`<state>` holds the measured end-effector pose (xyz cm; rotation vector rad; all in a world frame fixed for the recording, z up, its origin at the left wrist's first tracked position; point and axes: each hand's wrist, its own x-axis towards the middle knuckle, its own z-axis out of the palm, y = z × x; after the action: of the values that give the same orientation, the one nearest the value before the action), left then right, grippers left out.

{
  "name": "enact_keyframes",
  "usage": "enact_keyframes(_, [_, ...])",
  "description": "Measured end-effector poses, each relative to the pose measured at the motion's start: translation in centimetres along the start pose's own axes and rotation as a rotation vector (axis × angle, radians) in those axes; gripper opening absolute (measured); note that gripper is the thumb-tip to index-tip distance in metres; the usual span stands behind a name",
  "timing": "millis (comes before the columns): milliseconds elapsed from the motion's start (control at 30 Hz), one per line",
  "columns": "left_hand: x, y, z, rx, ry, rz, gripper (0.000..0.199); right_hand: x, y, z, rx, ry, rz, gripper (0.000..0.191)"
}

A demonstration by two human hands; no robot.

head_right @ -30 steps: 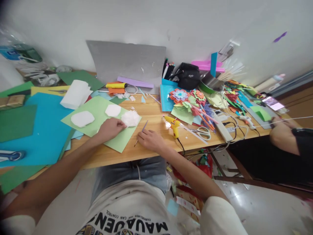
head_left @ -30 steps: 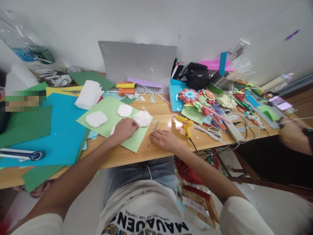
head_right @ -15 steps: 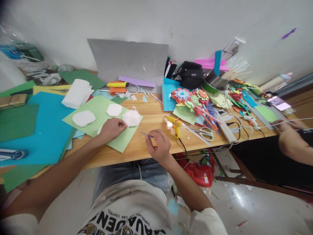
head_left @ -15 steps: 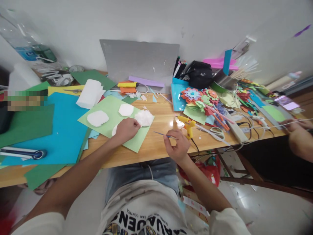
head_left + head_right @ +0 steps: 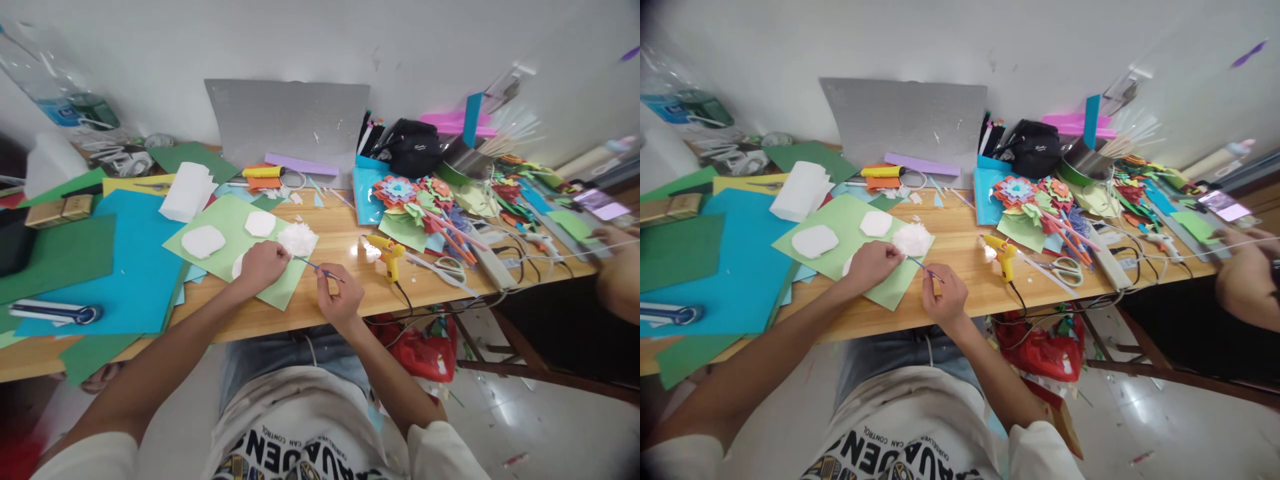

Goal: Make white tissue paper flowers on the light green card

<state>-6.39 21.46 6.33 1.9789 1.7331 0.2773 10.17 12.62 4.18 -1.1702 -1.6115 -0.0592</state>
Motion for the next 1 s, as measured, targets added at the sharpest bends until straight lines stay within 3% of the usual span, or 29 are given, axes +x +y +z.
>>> enact_keyframes(1000, [0.1,0.1,-0.7,0.006,-0.034,0.035,0.027,0.0,0.6,1.1,-0.013,-0.001,0.001,0.01])
